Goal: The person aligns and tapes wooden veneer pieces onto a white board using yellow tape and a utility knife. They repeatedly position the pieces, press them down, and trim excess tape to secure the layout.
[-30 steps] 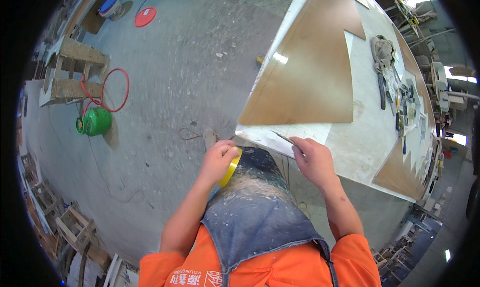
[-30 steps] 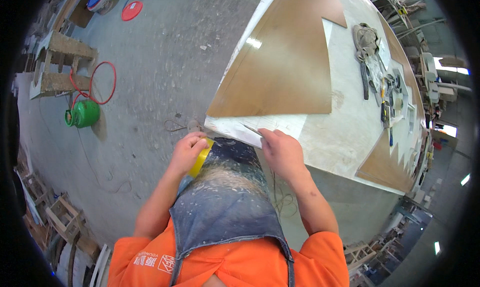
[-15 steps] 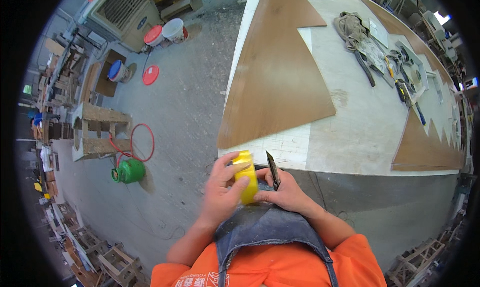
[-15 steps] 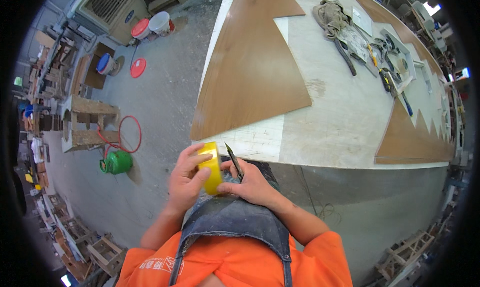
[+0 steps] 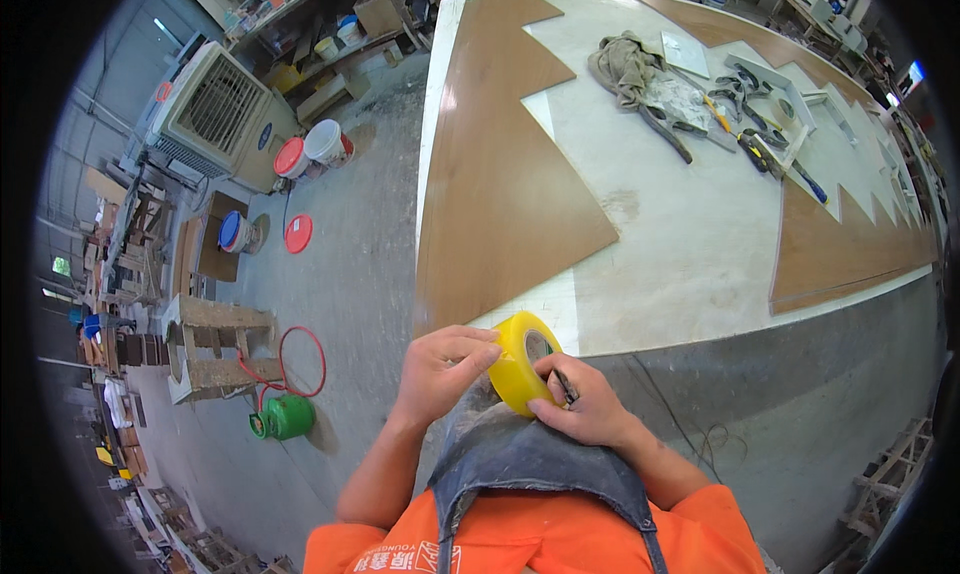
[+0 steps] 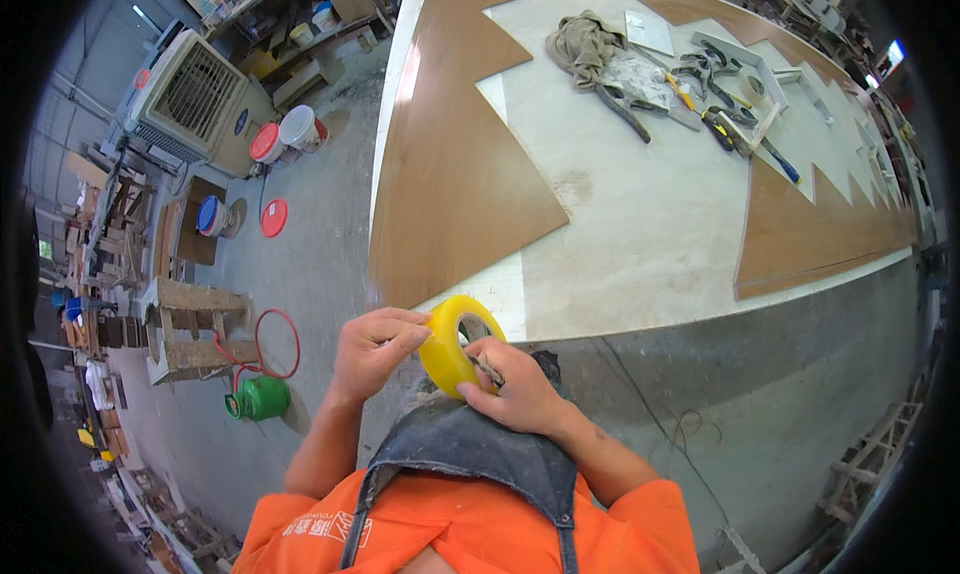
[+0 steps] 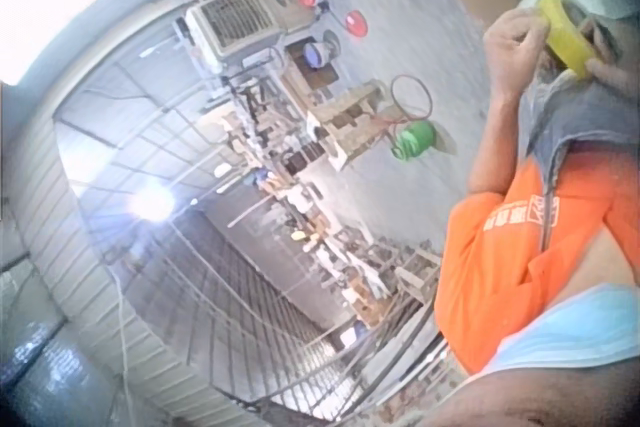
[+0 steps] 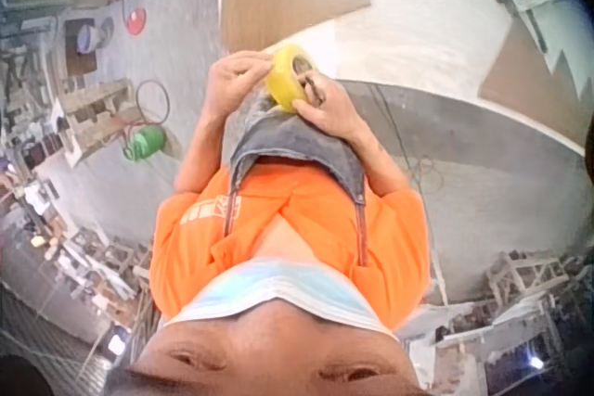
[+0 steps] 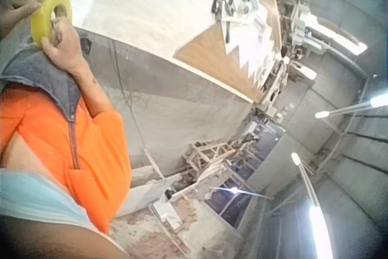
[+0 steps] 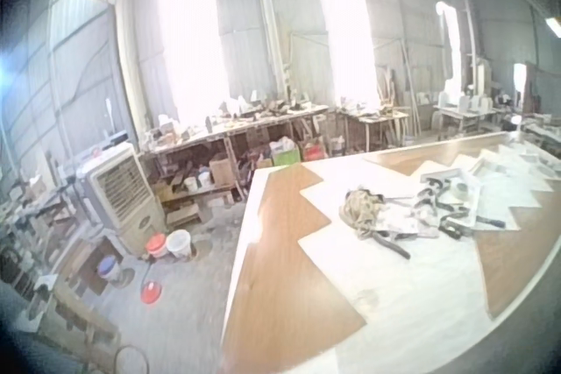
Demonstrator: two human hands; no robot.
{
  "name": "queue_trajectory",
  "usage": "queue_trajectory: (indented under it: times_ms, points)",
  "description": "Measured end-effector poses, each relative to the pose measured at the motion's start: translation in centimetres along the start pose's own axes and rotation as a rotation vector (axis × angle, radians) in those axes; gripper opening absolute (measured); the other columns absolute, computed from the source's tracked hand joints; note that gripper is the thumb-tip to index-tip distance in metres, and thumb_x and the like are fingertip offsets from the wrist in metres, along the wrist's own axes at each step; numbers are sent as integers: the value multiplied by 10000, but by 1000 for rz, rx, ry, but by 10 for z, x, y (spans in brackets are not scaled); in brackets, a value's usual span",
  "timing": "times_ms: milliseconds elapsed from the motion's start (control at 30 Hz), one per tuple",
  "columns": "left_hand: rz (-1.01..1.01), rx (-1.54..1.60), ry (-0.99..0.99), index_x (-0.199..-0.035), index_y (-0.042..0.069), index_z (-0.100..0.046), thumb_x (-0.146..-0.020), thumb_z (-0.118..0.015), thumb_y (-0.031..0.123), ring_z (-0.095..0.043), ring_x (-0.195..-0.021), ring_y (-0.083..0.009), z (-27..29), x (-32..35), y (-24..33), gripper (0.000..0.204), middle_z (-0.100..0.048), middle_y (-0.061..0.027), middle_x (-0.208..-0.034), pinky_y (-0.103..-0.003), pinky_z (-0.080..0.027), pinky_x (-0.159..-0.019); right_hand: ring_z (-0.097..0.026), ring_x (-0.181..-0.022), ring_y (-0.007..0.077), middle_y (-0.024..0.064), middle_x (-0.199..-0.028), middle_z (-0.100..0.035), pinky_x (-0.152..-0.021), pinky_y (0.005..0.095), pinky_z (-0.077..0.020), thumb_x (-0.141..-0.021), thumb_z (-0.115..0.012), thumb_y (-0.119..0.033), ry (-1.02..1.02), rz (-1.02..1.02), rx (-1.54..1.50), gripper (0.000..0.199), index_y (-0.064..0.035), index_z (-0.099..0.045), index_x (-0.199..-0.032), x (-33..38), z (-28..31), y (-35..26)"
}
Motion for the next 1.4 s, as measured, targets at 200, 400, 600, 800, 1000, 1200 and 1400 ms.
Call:
queue_trajectory:
  times_ms: [200,400,600,800,1000,1200,1400]
  points:
    - [-359,-657,230,-785,-8,-700,-949,-721,138,-670,-715,-297,-5,3,28,220,-717,-136,-794,-360,-518,-652,-672,-977,352,180,-1126,-673,-840,398,-547,-815,-799,-41,115,344,134,264,-48,-570,-946,-6,0,12]
    - [40,-347,66,-797,-10,-682,-1025,-644,306,-624,-670,-254,-4,-5,-1,392,-689,-117,-768,-364,-493,-623,-681,-1039,345,218,-1201,-670,-909,380,-551,-789,-812,24,192,522,227,323,-81,-511,-841,-15,10,4]
    - [338,218,-40,-1202,-34,-661,-1049,-616,353,-624,-838,-148,-14,-3,-44,418,-709,-88,-1019,-301,-528,-727,-624,-1140,199,161,-1250,-671,-977,369,-505,-819,-744,29,276,108,-490,364,-132,-417,-807,-23,28,38]
    - [259,-427,310,-1398,-18,-569,-915,-765,353,-668,-1043,-284,16,8,-90,640,-670,-180,-1251,-408,-540,-936,-529,-717,93,-47,-799,-506,-651,267,-441,-918,-638,-24,789,-48,-1009,233,-168,-471,-844,-18,137,144]
    - [427,-386,512,-1414,0,-563,-904,-759,314,-664,-1081,-301,48,27,-160,630,-625,-184,-1351,-422,-528,-968,-656,-805,180,45,-863,-670,-766,354,-536,-965,-647,-135,1044,-386,-216,139,-75,-543,-895,27,231,170]
    - [571,-116,482,-1407,-6,-598,-959,-687,248,-681,-1049,-233,70,28,-216,523,-681,-143,-1271,-367,-560,-864,-640,-821,259,135,-928,-667,-803,362,-524,-929,-658,-122,988,-148,445,201,16,-648,-1075,-26,201,110]
    - [607,119,364,-1377,17,-651,-982,-657,257,-683,-1052,-205,62,-9,-202,463,-722,-104,-1222,-354,-562,-824,-583,-1175,423,223,-1242,-655,-987,518,-483,-895,-738,-200,618,-24,1031,333,19,-628,-1120,-181,131,140]
Point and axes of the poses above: each hand's wrist, its own x-axis away from the middle knuckle, its own z-axis out of the back of the hand, y = z × x, the point moved 4 cm from there along -x, towards the middle knuckle
